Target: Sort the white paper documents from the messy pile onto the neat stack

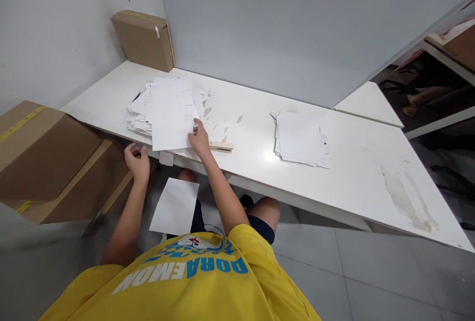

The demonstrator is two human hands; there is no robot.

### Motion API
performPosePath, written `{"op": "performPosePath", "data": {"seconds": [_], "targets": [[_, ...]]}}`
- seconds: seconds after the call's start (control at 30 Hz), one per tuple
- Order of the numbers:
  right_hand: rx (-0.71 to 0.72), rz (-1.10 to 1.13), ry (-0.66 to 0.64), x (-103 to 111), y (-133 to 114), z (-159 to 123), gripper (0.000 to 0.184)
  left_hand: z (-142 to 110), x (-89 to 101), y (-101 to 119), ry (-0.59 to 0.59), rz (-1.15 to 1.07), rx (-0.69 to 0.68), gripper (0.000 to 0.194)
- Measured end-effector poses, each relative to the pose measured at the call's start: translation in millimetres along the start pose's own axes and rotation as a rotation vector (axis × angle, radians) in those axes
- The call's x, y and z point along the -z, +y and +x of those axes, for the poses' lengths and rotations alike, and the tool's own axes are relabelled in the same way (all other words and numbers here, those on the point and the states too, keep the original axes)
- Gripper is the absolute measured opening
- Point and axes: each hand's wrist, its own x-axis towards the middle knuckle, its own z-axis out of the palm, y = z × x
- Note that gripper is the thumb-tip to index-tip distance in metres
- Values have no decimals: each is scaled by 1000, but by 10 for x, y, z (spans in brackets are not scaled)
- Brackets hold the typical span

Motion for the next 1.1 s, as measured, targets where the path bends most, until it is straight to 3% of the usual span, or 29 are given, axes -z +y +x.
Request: {"op": "performPosePath", "data": {"seconds": [0.03, 0.1, 0.23, 0.33, 0.47, 0.53, 0.63, 0.7, 0.8, 0.9, 1.0, 1.1], "targets": [[-9, 15, 2, 10, -1, -6, 69, -119, 57, -135, -33, 45, 98, 40], [-26, 53, 1, 28, 4, -19, 70, -400, 152, -384, -266, 115, 285, 40], [-25, 124, 14, 53, 31, -29, 72, -947, 246, -637, -631, 99, 389, 30], [-17, 142, 36, 89, 37, -6, 73, -1133, 308, -574, -828, 11, 362, 28], [-21, 128, 36, 203, 24, 58, 73, -1005, 556, -285, -977, -64, 203, 32], [-34, 126, 13, 279, 15, 102, 72, -826, 731, -84, -938, -91, 130, 33], [-71, 165, -36, 374, -29, 193, 69, -430, 881, 300, -653, -187, 83, 37], [-105, 205, -77, 412, -94, 266, 67, -65, 807, 591, -486, -244, 53, 41], [-133, 138, -111, 444, -234, 377, 57, 576, 423, 967, -354, -258, -45, 35], [-55, -91, -62, 456, -378, 482, 43, 1110, -64, 1160, -295, -139, -65, 34], [-57, -153, -54, 421, -491, 597, 38, 1343, -397, 1190, -209, 94, -151, 27], [-189, -91, -105, 337, -560, 718, 41, 1334, -542, 1153, -151, 233, -214, 23]]}}
